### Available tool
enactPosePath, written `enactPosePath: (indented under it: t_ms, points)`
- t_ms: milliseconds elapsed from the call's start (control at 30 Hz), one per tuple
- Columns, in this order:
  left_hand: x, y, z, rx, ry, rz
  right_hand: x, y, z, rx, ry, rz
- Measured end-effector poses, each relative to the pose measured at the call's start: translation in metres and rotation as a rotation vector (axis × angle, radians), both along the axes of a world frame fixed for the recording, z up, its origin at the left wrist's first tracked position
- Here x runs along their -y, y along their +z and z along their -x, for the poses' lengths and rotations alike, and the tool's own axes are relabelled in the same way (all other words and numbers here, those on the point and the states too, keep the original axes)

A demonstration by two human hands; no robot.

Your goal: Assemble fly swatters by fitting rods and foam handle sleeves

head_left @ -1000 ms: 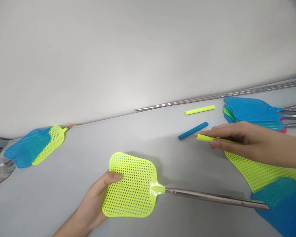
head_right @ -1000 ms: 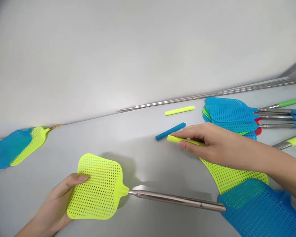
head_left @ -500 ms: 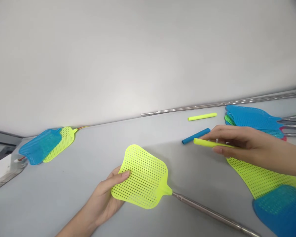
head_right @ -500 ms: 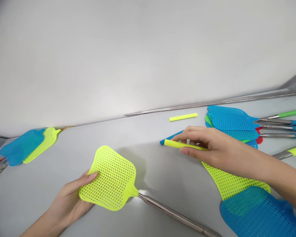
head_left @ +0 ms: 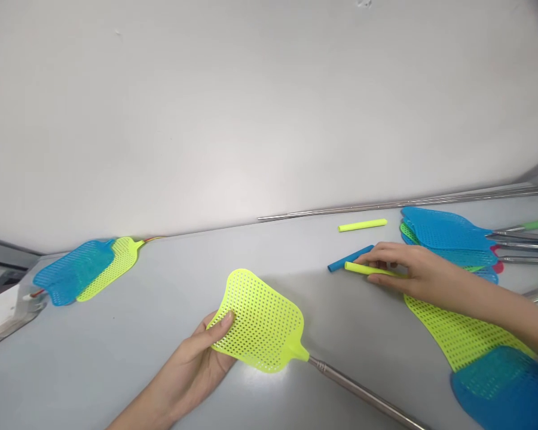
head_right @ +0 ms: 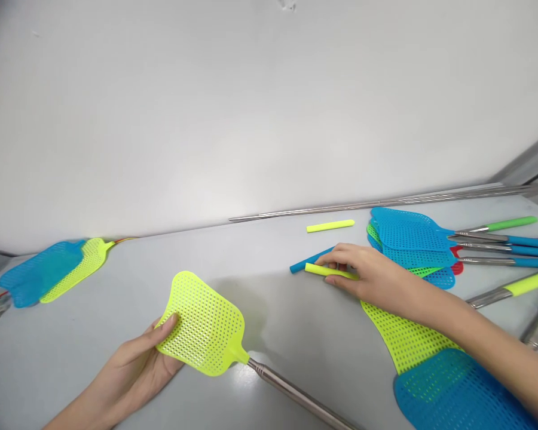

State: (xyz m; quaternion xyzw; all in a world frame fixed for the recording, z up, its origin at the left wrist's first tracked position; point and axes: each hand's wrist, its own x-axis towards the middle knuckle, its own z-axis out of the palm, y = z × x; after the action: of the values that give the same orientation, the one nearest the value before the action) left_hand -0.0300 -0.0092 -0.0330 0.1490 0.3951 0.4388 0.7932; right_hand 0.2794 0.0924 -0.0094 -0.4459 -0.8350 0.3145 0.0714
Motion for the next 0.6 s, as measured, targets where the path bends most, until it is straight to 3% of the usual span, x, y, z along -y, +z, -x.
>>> enactPosePath:
  t_ms: [200, 367, 600]
  points:
    - [-0.001, 0.0, -0.001, 0.036, 0.004, 0.004, -0.004, -0.011, -0.001, -0.012, 0.003, -0.028]
    - [0.0, -0.001, -0.001, 0.047, 0.0, 0.003, -0.007, -0.01, -0.005, 0.0, -0.007, -0.074]
    - [0.002, -0.002, 0.001, 0.023, -0.018, -0.012, -0.016, -0.016, -0.012, 0.1, -0.028, -0.246]
